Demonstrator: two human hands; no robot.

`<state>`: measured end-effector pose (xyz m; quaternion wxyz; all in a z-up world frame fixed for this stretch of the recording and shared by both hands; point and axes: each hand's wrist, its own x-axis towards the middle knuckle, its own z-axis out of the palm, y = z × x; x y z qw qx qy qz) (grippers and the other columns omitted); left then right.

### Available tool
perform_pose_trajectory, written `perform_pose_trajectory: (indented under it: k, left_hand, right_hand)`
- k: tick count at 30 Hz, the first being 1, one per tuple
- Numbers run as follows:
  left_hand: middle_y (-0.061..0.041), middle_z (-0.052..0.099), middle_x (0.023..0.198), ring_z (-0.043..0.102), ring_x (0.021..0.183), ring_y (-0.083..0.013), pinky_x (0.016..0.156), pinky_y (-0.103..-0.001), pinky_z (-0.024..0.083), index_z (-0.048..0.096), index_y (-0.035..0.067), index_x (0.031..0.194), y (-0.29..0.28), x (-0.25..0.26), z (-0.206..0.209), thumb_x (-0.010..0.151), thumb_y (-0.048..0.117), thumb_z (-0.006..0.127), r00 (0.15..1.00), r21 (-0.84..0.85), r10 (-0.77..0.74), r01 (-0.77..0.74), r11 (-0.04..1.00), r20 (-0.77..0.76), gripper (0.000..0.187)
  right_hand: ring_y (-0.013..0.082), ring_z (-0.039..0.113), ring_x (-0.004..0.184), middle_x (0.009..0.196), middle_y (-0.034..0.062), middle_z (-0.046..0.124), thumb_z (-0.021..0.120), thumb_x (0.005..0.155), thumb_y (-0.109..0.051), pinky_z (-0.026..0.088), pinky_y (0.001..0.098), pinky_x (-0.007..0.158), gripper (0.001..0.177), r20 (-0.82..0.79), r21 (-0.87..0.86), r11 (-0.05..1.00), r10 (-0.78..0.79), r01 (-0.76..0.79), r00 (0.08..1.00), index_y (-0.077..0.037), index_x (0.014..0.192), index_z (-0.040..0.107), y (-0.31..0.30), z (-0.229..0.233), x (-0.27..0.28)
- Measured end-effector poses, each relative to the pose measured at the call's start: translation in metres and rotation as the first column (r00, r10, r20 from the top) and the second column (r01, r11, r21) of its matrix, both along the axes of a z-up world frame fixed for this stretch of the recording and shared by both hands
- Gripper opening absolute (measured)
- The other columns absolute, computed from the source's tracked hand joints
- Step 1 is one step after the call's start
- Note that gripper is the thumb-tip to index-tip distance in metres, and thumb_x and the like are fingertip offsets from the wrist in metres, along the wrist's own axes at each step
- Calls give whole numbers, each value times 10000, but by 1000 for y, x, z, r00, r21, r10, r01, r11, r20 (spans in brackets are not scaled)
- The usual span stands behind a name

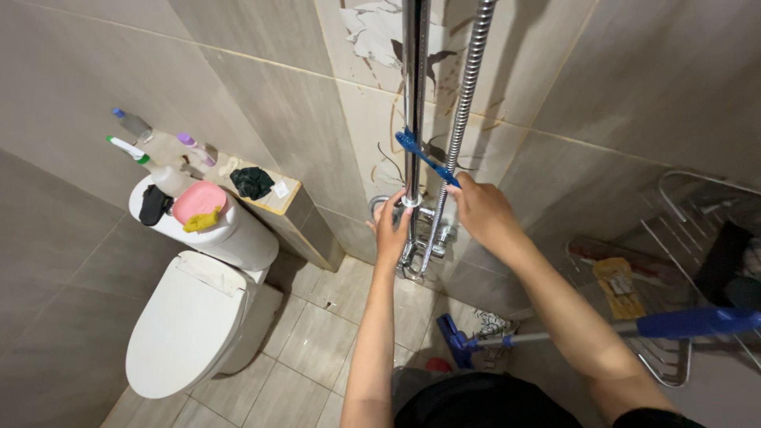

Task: The person uses a blue toothbrush to scrub a vertical chrome shower pipe and its attached flexible hose. They move the brush up and down the pipe, focusing on the joints and crevices.

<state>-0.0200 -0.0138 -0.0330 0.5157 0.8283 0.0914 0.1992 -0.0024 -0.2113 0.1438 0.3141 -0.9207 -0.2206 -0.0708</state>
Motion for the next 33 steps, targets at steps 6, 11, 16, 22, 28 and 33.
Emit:
perform_pose_trajectory:
  k: [6, 11, 16, 22, 28, 33]
  left_hand:
    - [-5, 629, 1383, 493, 1351, -253, 1172, -726, 82, 622, 308, 1375, 6, 4, -14, 947, 334, 703, 999, -6, -21, 21, 1000, 44, 436]
    - [-27, 645, 1341, 509, 1336, -259, 1191, -708, 69, 630, 286, 1369, 15, 6, -13, 924, 316, 728, 998, 39, -44, 43, 998, 33, 456]
    - [-34, 701, 1270, 534, 1296, -268, 1154, -635, 165, 652, 251, 1332, 25, 2, 15, 910, 306, 745, 992, 74, -126, 128, 989, -21, 436]
    - [-43, 705, 1247, 573, 1228, -270, 1117, -469, 373, 643, 242, 1323, 34, 6, 10, 906, 313, 763, 984, 124, -170, 162, 979, 60, 439]
    - [-49, 676, 1368, 551, 1250, -275, 1146, -508, 248, 655, 233, 1368, 40, 3, 20, 906, 128, 700, 970, 189, -239, 228, 955, 36, 476]
    - [-34, 670, 1356, 548, 1262, -265, 1181, -472, 273, 623, 230, 1368, 46, 5, 15, 889, 92, 671, 963, 166, -266, 256, 952, 39, 500]
  right_hand:
    - [437, 691, 673, 717, 242, 667, 536, 991, -158, 534, 541, 613, 190, -132, -100, 995, -10, -3, 991, -15, 1082, 622, -4, -66, -14]
    - [449, 694, 742, 769, 247, 689, 555, 984, -186, 545, 541, 654, 205, -243, -153, 988, -69, 32, 968, -40, 1102, 638, 1, -111, -25]
    - [437, 699, 757, 822, 248, 700, 551, 960, -152, 544, 534, 665, 210, -301, -67, 994, -99, 83, 949, -69, 1135, 632, 8, -95, -30]
    - [459, 669, 775, 787, 238, 686, 592, 976, -217, 512, 555, 658, 183, -221, -53, 983, -185, 177, 958, -83, 1085, 652, 23, -90, -35]
    - [436, 684, 766, 782, 225, 691, 586, 982, -195, 511, 513, 667, 165, -273, 35, 983, -162, 178, 948, -57, 1010, 674, 22, -144, -49]
    - [381, 723, 758, 800, 203, 712, 595, 959, -242, 530, 451, 666, 227, -348, 232, 941, -155, 246, 924, -20, 983, 629, 31, -123, -49]
